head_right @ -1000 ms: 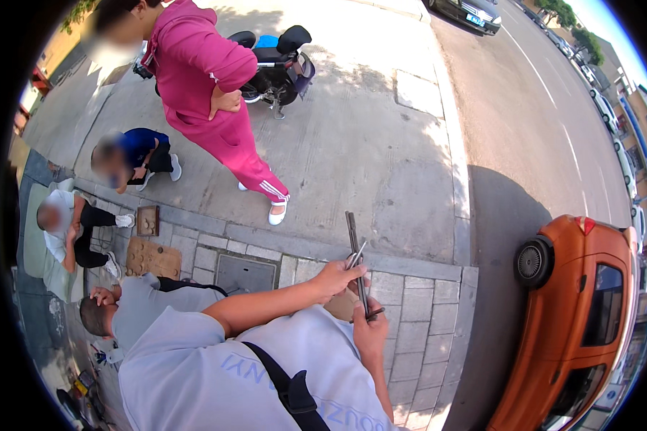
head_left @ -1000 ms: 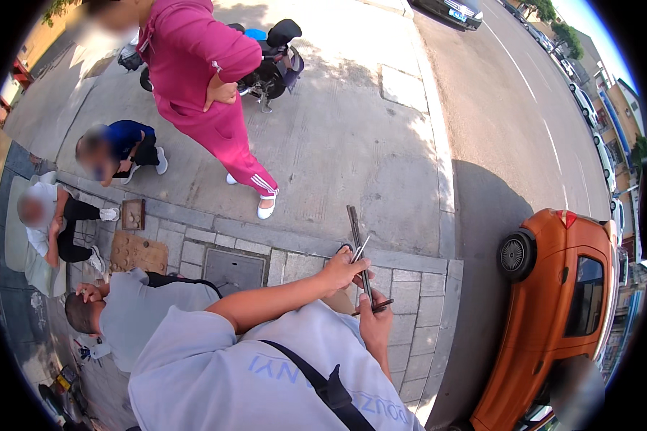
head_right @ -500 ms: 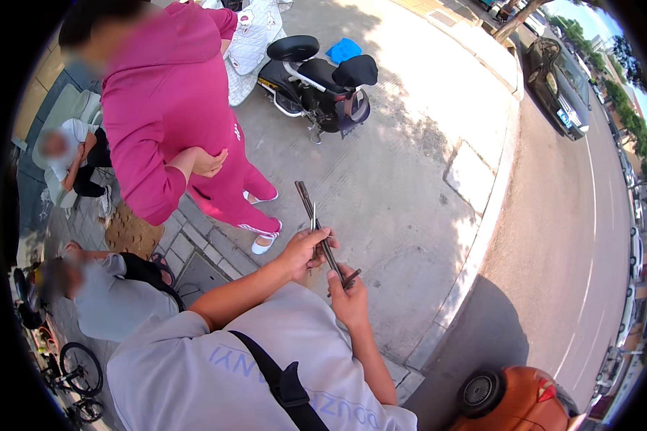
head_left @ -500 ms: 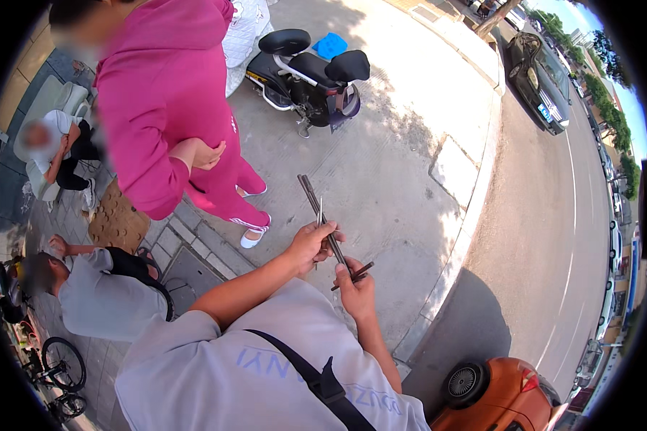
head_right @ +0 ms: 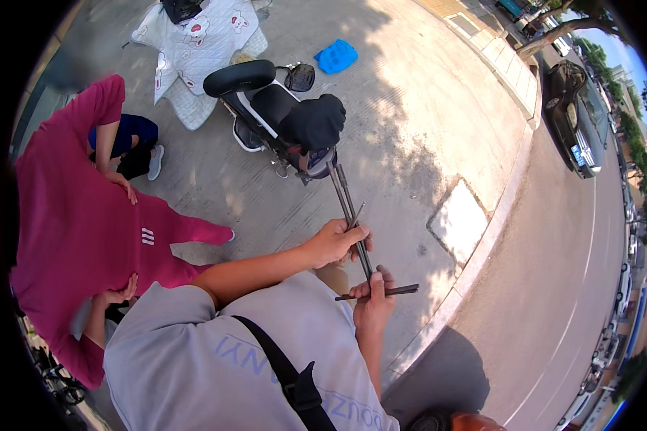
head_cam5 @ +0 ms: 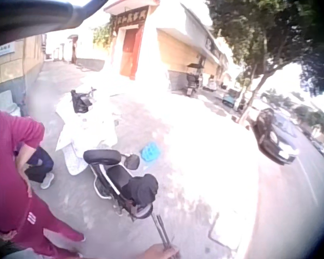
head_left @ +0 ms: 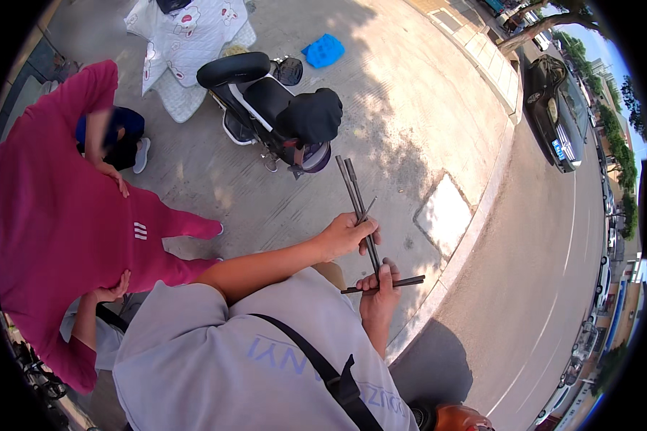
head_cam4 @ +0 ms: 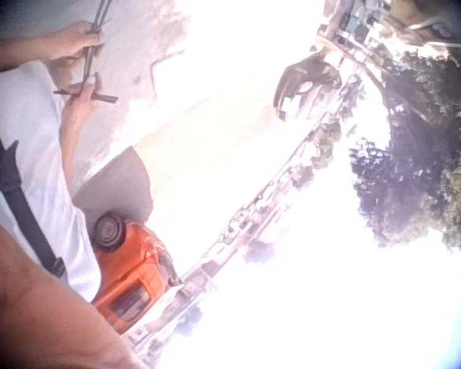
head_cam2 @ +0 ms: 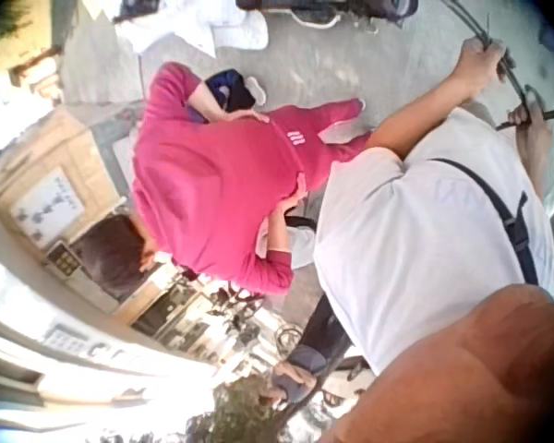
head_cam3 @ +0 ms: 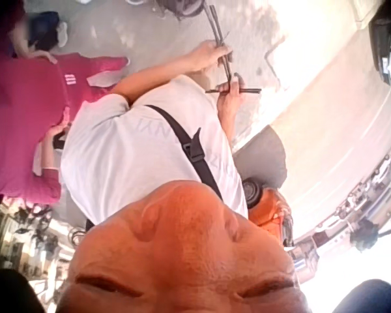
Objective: The person removes a black plastic bicycle seat base from a blue bag and places it on the ground. They then pick up a metal seat post and a T-handle Allen wrench from the sidewalk. The person proceeds to insert the seat post into the base and uses the wrench to tighten the bolts, assembling the bicycle seat components.
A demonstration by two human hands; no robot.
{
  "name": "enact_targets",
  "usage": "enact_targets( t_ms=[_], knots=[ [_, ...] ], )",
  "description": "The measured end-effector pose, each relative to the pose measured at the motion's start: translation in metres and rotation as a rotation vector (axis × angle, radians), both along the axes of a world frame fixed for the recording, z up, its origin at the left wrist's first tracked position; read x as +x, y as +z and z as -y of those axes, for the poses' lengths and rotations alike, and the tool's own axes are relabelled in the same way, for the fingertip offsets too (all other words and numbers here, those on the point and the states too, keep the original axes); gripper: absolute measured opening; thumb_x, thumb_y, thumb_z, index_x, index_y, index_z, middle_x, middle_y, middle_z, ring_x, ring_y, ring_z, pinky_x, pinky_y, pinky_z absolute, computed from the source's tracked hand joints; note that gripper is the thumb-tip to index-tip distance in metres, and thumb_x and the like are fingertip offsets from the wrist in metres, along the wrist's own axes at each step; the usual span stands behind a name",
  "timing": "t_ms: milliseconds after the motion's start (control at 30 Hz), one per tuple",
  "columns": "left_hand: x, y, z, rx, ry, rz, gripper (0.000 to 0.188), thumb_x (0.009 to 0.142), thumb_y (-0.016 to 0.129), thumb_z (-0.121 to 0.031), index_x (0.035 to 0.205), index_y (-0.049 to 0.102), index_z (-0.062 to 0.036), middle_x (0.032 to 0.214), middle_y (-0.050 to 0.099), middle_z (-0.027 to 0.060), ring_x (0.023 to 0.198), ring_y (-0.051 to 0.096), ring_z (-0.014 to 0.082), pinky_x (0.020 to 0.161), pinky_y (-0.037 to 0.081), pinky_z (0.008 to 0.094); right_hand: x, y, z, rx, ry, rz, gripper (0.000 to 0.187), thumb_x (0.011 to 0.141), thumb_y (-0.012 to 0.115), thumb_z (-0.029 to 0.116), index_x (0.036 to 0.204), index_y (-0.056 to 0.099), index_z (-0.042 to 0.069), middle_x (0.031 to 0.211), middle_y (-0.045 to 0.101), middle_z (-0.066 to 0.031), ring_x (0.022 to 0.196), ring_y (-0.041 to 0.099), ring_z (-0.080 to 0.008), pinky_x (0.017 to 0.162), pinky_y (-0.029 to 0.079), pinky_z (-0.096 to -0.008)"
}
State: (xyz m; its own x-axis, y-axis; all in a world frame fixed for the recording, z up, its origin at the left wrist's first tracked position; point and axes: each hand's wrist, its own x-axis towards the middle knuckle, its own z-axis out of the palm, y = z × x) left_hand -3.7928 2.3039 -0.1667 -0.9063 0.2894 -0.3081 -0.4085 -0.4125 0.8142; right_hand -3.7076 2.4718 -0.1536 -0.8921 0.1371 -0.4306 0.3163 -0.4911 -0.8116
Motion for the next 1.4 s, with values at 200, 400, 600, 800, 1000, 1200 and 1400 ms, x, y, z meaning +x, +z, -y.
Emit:
enact_targets(
  t_ms=[200, 400, 600, 800, 1000, 1200, 1400],
  knots=[
    [-0.19, -0.035, -0.016, -0.175, 0.155, -0.239, 0.031, 0.111, 0.051, -0.03, 0.103, 0.055, -0.0008, 0.087, 0.061, 0.0051, 0.067, 0.063, 0.0124, 0.06, 0.051, 0.0278, -0.223, -0.043, -0.026, 0.116, 0.244, 0.109, 0.041, 0.098, 0.057, -0.001, 0.137, 0.044, -0.005, 0.085, 0.055, -0.0067, 0.068, 0.058, -0.017, 0.063, 0.059, -0.0405],
    [-0.305, -0.013, 0.02, -0.58, 0.424, -0.307, 0.029, 0.109, 0.057, -0.027, 0.116, 0.047, -0.0019, 0.082, 0.058, 0.0073, 0.069, 0.06, 0.015, 0.063, 0.05, 0.0328, -0.439, -0.042, -0.008, 0.269, 0.919, 0.246, 0.041, 0.103, 0.051, 0.009, 0.139, 0.041, -0.008, 0.103, 0.07, -0.0196, 0.07, 0.072, -0.0237, 0.062, 0.064, -0.0397],
    [-0.405, -0.034, 0.057, -0.878, 0.772, -0.189, 0.027, 0.109, 0.058, -0.026, 0.114, 0.048, -0.0021, 0.076, 0.054, 0.0095, 0.068, 0.057, 0.0214, 0.064, 0.047, 0.0385, -0.61, -0.028, 0.062, 0.659, 1.436, 0.167, 0.023, 0.106, 0.058, 0.021, 0.097, 0.059, 0.0, 0.077, 0.067, -0.009, 0.06, 0.065, -0.0163, 0.055, 0.055, -0.0312],
    [-0.526, -0.035, 0.097, -0.606, 0.96, -0.078, 0.036, 0.109, 0.055, -0.041, 0.099, 0.056, -0.0062, 0.069, 0.052, 0.0051, 0.067, 0.057, 0.02, 0.067, 0.047, 0.0402, -0.74, -0.031, 0.099, 0.095, 1.054, -0.035, 0.009, 0.103, 0.057, 0.006, 0.11, 0.058, 0.001, 0.077, 0.057, -0.0087, 0.065, 0.057, -0.0181, 0.058, 0.053, -0.0365],
    [-0.59, -0.003, 0.155, -0.493, 0.843, -0.075, 0.041, 0.107, 0.058, -0.047, 0.11, 0.058, -0.0069, 0.083, 0.058, 0.0031, 0.077, 0.059, 0.0155, 0.073, 0.049, 0.0346, -0.853, -0.004, 0.169, -0.246, 1.484, 0.262, 0.05, 0.105, 0.061, 0.046, 0.104, 0.062, -0.004, 0.064, 0.039, 0.001, 0.052, 0.037, -0.0102, 0.048, 0.036, -0.0286],
    [-0.612, -0.057, 0.194, -0.48, 1.28, 0.055, 0.03, 0.112, 0.052, -0.033, 0.113, 0.058, -0.0033, 0.082, 0.056, -0.0005, 0.073, 0.051, 0.0067, 0.067, 0.044, 0.026, -0.922, 0.008, 0.31, -0.29, 1.642, 0.075, 0.048, 0.107, 0.058, 0.036, 0.111, 0.067, -0.011, 0.061, 0.03, 0.0062, 0.049, 0.027, -0.0058, 0.045, 0.026, -0.0256],
    [-0.571, -0.06, 0.21, -0.54, 1.816, 0.496, 0.037, 0.113, 0.05, -0.034, 0.104, 0.062, -0.0005, 0.067, 0.05, -0.0026, 0.064, 0.046, 0.0056, 0.06, 0.041, 0.0252, -0.964, 0.03, 0.464, 0.123, 1.875, -0.182, 0.042, 0.106, 0.062, 0.032, 0.102, 0.069, -0.008, 0.058, 0.037, 0.0055, 0.049, 0.032, -0.0046, 0.045, 0.026, -0.0242]
  ],
)
